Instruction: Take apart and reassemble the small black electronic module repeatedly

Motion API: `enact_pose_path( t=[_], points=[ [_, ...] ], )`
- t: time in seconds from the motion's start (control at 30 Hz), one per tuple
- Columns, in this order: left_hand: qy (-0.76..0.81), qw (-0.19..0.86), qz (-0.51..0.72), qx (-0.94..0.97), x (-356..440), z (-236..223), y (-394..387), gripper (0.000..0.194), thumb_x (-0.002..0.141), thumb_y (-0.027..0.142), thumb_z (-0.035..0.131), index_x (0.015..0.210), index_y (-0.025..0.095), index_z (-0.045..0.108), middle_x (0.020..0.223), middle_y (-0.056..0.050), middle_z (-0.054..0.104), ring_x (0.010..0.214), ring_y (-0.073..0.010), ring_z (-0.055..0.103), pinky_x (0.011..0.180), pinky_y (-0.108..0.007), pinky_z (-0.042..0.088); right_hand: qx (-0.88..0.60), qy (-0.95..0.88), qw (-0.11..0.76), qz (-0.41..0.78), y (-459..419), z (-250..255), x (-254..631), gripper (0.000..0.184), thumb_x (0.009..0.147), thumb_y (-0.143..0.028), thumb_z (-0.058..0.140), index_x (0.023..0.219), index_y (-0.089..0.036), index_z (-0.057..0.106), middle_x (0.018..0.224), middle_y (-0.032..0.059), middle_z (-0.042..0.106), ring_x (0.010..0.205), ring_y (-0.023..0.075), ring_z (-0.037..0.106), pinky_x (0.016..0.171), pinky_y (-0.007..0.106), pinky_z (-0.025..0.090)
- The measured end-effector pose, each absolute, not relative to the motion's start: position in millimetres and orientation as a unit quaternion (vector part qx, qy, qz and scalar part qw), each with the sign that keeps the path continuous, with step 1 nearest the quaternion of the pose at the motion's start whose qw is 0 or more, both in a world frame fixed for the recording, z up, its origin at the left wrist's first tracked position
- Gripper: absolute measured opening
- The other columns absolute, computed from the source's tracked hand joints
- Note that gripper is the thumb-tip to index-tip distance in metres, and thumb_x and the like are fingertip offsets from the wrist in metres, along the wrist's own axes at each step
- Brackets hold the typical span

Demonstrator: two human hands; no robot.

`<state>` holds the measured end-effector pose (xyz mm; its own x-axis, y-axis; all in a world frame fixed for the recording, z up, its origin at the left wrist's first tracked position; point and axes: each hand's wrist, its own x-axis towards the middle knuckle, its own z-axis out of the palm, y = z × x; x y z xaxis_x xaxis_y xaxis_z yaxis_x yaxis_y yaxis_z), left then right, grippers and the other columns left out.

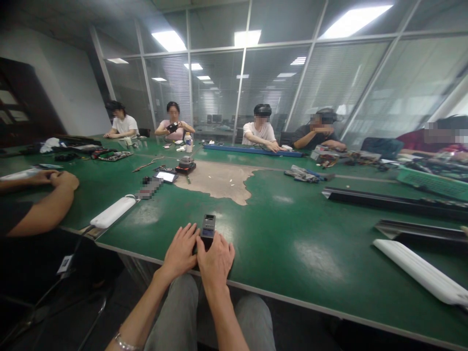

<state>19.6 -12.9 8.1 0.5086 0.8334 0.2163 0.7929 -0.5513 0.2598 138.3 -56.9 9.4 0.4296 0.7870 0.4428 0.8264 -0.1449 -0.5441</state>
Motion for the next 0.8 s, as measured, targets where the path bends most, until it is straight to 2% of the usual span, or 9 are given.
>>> enact_pose_path(
  t=[0.43,0.8],
  points=[
    [0.467,0.055,0.169,0.867,19,8,-14,0.062,0.088,0.039,0.051,0.145,0.016,0.046,0.156,-0.011,0.037,0.146,-0.0288,0.026,0.121,-0.048,0.016,-0.738,-0.543,0.399,-0.032,-58,31,140,0.042,0.091,-0.051,0.050,0.114,-0.018,0.063,0.109,0.0113,0.070,0.104,0.0238,0.062,0.100,0.039,0.032],
    [0.461,0.035,0.177,0.869,19,4,-12,0.069,0.094,0.060,0.046,0.146,0.015,0.044,0.155,-0.014,0.039,0.145,-0.0312,0.029,0.120,-0.052,0.019,-0.729,-0.538,0.421,-0.041,-57,45,151,0.045,0.088,-0.051,0.054,0.118,-0.018,0.062,0.110,0.0116,0.070,0.102,0.0253,0.062,0.095,0.038,0.035]
  ],
)
